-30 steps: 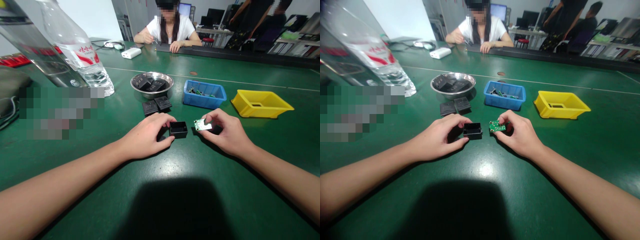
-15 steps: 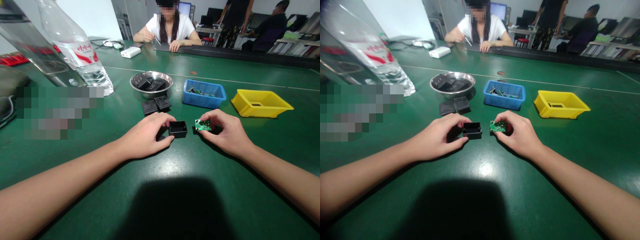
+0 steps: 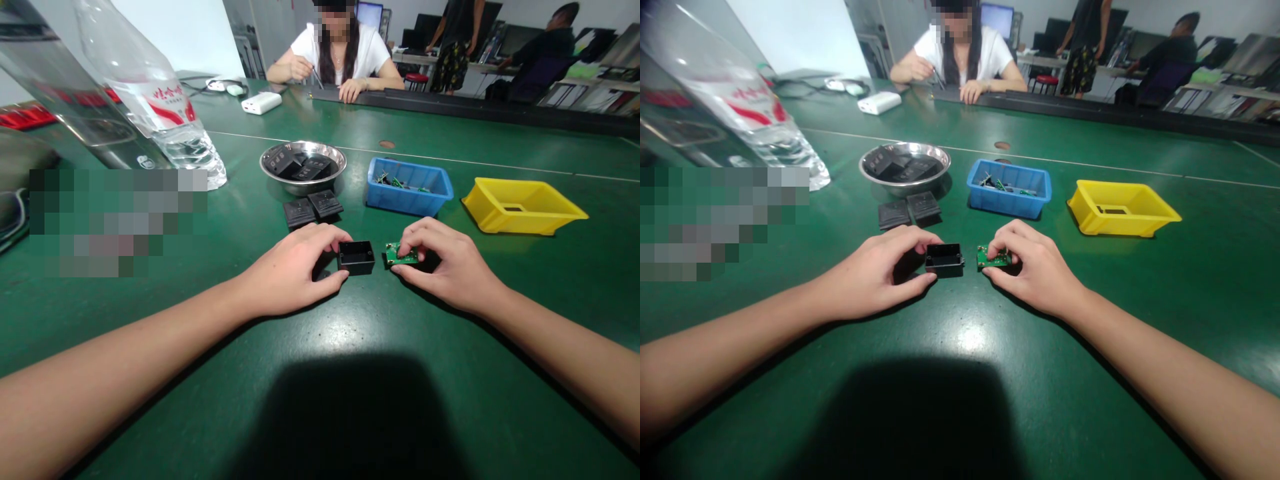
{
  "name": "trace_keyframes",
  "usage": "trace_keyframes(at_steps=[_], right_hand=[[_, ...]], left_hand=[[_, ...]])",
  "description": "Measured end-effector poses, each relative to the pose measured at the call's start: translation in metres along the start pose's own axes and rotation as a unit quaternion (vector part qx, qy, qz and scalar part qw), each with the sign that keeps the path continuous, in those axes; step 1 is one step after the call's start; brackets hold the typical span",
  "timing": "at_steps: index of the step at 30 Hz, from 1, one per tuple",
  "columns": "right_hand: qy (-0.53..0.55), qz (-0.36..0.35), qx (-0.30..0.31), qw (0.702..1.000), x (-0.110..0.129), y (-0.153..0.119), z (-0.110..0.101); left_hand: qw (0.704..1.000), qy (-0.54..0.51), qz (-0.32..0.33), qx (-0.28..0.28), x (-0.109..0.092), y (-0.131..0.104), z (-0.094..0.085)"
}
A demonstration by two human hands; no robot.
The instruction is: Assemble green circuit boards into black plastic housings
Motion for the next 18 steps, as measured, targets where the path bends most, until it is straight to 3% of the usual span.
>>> trace_keyframes(at_steps=[6,18], right_hand=[[0.017,-0.013,0.017,1.000,0.0016,-0.0004,0.0015],[0.001,-0.025,-0.024,0.999,0.0009,-0.0015,-0.0008]], left_hand=[[1.000,-0.001,0.001,-0.002,-0.0006,0.0003,-0.0005],[1.000,0.000,0.005,-0.003,0.0000,0.0000,0.0001]])
Point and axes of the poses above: each hand's wrist, its own y-axis towards the middle knuckle, its own z-axis out of the palm, x = y × z, the point moved 7 cm from there along y, towards the middle knuckle, and after that the axes turned 3 degrees about -y, right-handed, at the moved point
